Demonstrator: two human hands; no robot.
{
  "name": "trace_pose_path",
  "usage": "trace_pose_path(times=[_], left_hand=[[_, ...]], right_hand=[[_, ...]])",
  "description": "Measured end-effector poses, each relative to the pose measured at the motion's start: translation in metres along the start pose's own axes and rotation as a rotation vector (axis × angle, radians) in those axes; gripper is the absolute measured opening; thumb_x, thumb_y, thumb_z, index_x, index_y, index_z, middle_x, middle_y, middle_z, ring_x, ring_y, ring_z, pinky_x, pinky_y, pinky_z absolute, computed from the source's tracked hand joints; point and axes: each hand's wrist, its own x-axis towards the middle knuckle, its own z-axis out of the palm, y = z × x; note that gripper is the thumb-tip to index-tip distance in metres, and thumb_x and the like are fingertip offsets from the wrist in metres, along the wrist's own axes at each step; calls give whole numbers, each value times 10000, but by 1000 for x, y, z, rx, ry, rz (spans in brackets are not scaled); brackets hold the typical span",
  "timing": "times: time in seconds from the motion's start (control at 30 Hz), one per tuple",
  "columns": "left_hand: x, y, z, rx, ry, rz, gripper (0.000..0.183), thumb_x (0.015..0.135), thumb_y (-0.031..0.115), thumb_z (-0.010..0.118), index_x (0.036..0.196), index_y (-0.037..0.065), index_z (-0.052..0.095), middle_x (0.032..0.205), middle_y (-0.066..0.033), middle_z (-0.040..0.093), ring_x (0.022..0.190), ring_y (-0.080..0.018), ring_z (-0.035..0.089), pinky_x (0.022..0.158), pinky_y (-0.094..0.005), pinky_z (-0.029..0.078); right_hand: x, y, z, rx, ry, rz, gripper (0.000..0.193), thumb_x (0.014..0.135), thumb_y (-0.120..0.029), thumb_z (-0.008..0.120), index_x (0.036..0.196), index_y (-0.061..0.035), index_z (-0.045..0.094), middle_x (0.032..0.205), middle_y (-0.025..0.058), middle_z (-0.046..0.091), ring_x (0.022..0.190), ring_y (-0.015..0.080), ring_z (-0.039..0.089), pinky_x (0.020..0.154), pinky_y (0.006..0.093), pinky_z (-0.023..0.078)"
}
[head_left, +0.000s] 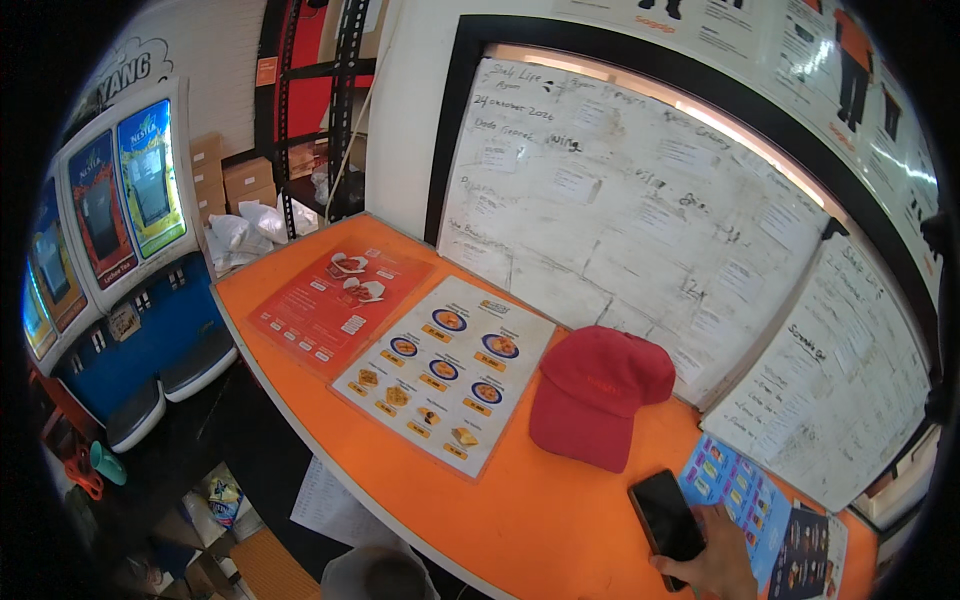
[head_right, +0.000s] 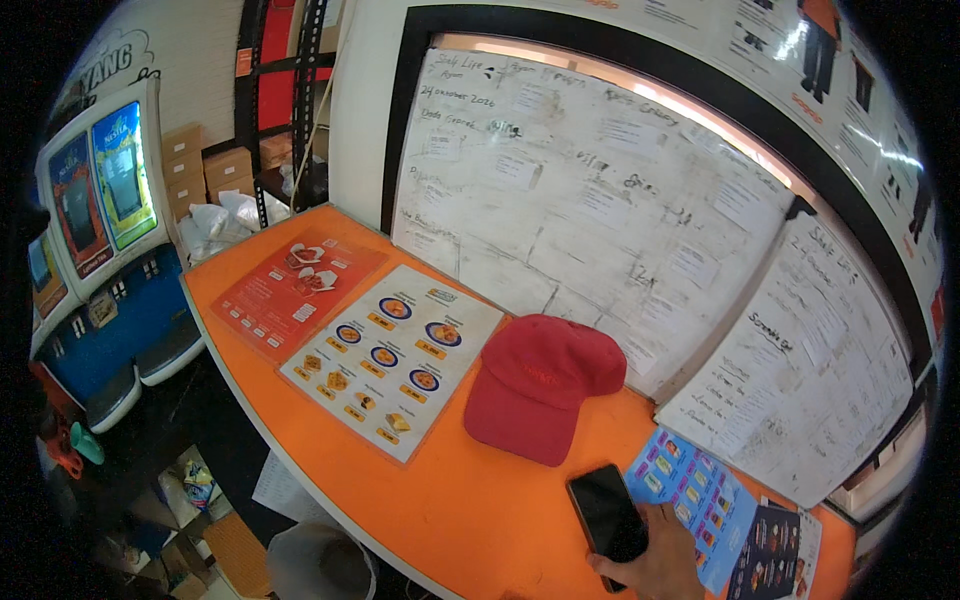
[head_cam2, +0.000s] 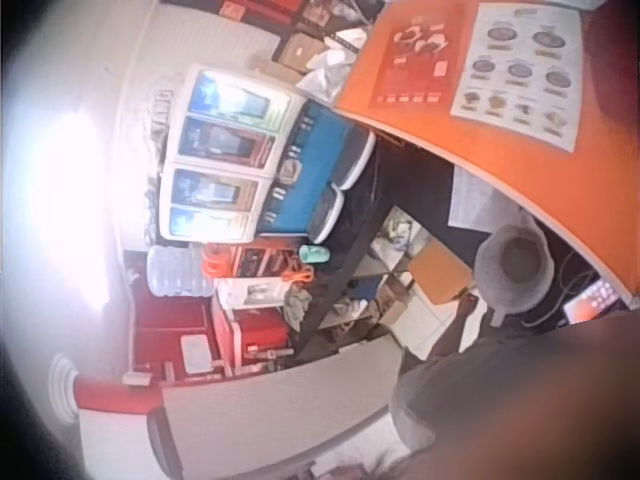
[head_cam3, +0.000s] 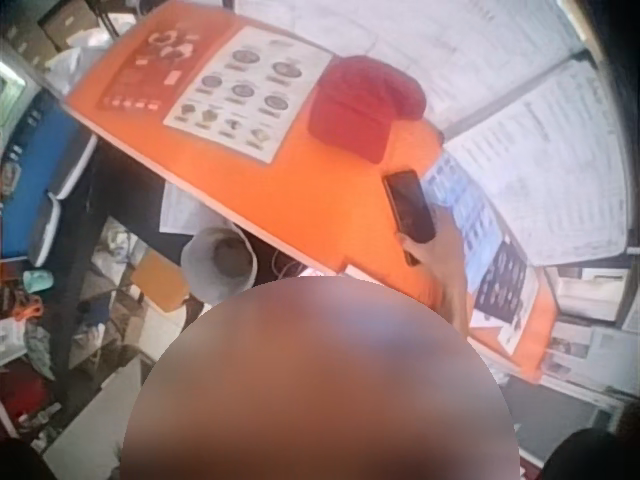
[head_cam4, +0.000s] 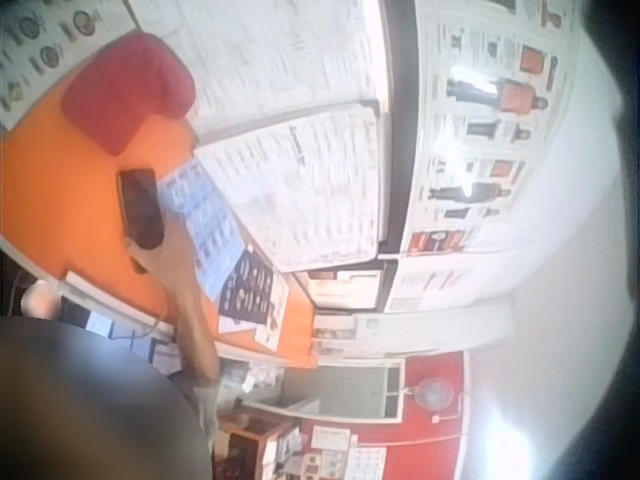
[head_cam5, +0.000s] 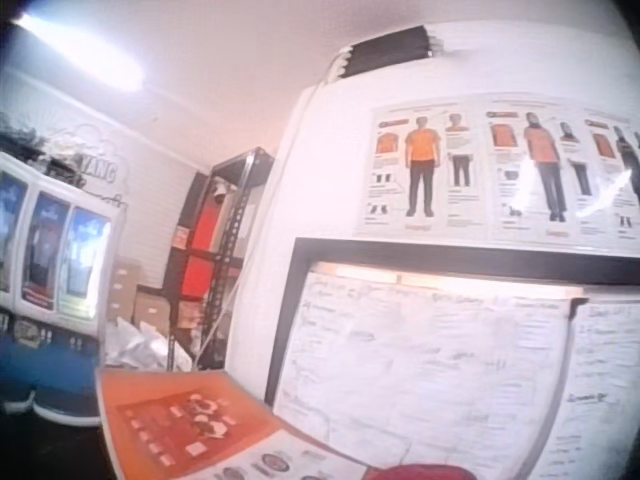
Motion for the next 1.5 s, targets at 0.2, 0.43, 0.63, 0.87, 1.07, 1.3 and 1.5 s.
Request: trace_pose_path(times=[0.2,0.43,0.63,0.87,1.07,1.3,1.5], left_hand=[[8,-9,6,-15,-3,-41,211,935,242,616,980,44,675,933,-106,668,878,-253,642,781,-377,520],[10,-17,14,-15,-19,-42,236,924,263,621,990,44,682,957,-122,679,898,-270,652,800,-392,524],[-26,-80,0,20,-19,-41,259,915,281,624,998,44,688,978,-137,688,916,-285,660,816,-405,527],[-116,-207,-112,221,59,-352,286,905,302,629,1008,44,696,1001,-153,698,936,-302,670,834,-419,531],[-185,-255,-151,327,84,-627,309,896,320,633,1016,43,702,1022,-168,707,953,-317,679,851,-432,534],[-180,-261,-133,356,-9,-592,337,885,341,637,1025,43,709,1046,-185,718,973,-335,689,869,-447,538],[-143,-289,-134,541,0,-290,361,876,359,641,1034,43,715,1066,-199,727,990,-350,697,885,-459,541]], right_hand=[[-9,-9,-5,15,12,-128,863,633,-332,942,1334,7,569,1158,197,657,1105,366,629,961,421,502],[-13,-9,-4,-4,-35,-63,911,640,-331,948,1380,2,534,1175,181,665,1046,306,672,924,401,533],[-2,-2,2,22,-105,6,1035,644,-568,876,1385,51,503,1143,279,608,1042,429,624,893,486,511],[1,12,10,-108,10,-136,1074,639,-524,898,1419,72,462,1200,242,587,1092,401,619,946,443,505],[2,14,13,-126,37,-171,1113,615,-578,890,1424,57,464,1185,216,593,1073,382,626,914,449,517],[-1,15,9,-93,22,-118,1093,627,-560,889,1439,31,460,1195,216,600,1066,383,625,923,448,514],[-8,33,18,-18,25,-186,853,774,-377,850,1414,44,474,1236,204,586,1127,331,606,981,434,492]])
